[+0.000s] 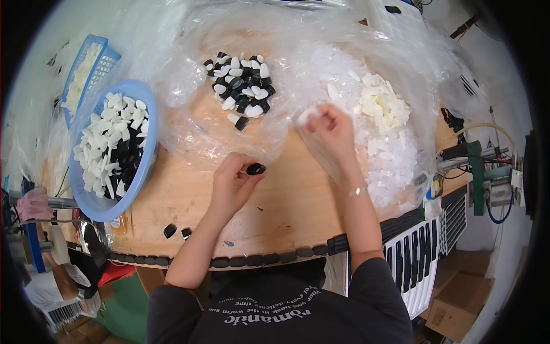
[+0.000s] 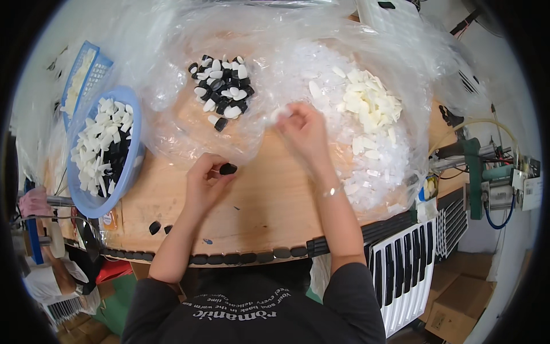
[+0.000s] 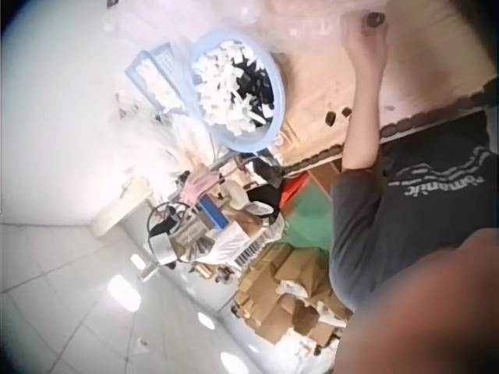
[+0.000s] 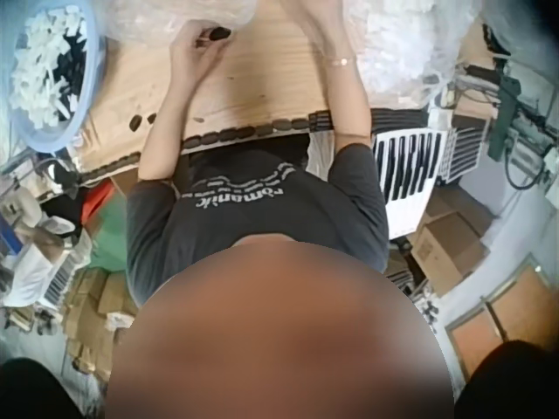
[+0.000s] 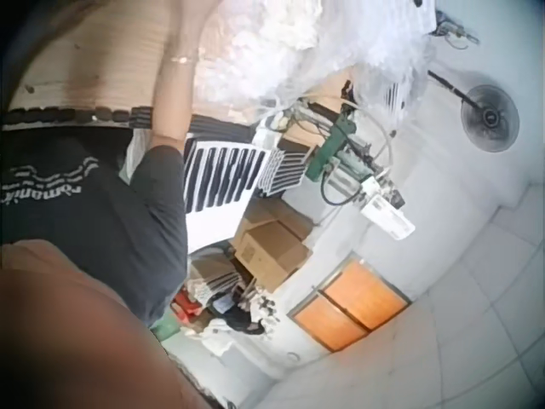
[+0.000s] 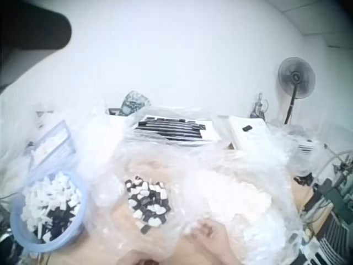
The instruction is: Assemble small white plastic inserts into black plastic bases at a workshop bench.
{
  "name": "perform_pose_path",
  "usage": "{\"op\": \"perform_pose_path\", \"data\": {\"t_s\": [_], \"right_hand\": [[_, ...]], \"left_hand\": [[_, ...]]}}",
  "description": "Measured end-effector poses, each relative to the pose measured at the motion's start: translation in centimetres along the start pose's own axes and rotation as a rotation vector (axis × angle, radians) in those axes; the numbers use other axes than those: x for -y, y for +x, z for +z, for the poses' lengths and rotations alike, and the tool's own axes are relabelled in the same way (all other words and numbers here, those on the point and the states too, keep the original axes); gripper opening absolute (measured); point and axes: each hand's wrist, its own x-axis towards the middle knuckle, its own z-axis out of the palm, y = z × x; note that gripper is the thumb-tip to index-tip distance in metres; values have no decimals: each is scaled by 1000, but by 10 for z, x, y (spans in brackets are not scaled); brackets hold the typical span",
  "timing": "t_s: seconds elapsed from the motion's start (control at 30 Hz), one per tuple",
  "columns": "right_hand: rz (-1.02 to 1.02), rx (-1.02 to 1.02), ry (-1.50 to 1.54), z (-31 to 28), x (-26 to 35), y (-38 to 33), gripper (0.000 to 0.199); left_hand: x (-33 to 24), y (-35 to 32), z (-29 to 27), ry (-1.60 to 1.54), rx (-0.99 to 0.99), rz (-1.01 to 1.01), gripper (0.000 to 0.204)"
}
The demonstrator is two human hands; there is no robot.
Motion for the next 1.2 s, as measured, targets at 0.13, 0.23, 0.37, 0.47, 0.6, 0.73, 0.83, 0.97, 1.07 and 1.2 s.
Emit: {"op": "perform_pose_path", "data": {"t_s": [0.13, 0.23, 0.37, 0.47, 0.6, 0.73, 0.83, 0.97, 1.07, 1.2], "right_hand": [[-463, 400, -258, 43, -1, -49, 21], [-619, 445, -303, 50, -12, -50, 21], [-613, 480, -360, 49, -14, -52, 21], [-575, 488, -373, 50, -17, -56, 20], [-483, 550, -250, 51, -18, -56, 21], [-7, 563, 103, 54, -26, -63, 16], [165, 455, 357, 54, -37, -65, 18], [80, 440, 370, 59, -34, -65, 21], [-22, 418, 312, 61, -35, -68, 23], [-16, 488, 326, 60, -32, -67, 23]], "left_hand": [[-2, -2, 1, -83, -10, -96, 29], [-4, -1, -6, 49, 67, -54, 31], [-3, -1, -10, 28, 40, -23, 32], [-10, 0, -11, 62, 47, 4, 34], [-8, -3, -10, -42, -17, -79, 35], [0, -6, -8, -33, -29, -37, 35], [-7, -1, -4, -281, -75, -71, 28], [-1, 1, -7, -194, -81, 25, 19], [2, -2, -3, -168, -65, 36, 14], [-5, -3, -2, -467, -96, -55, 14]]}}
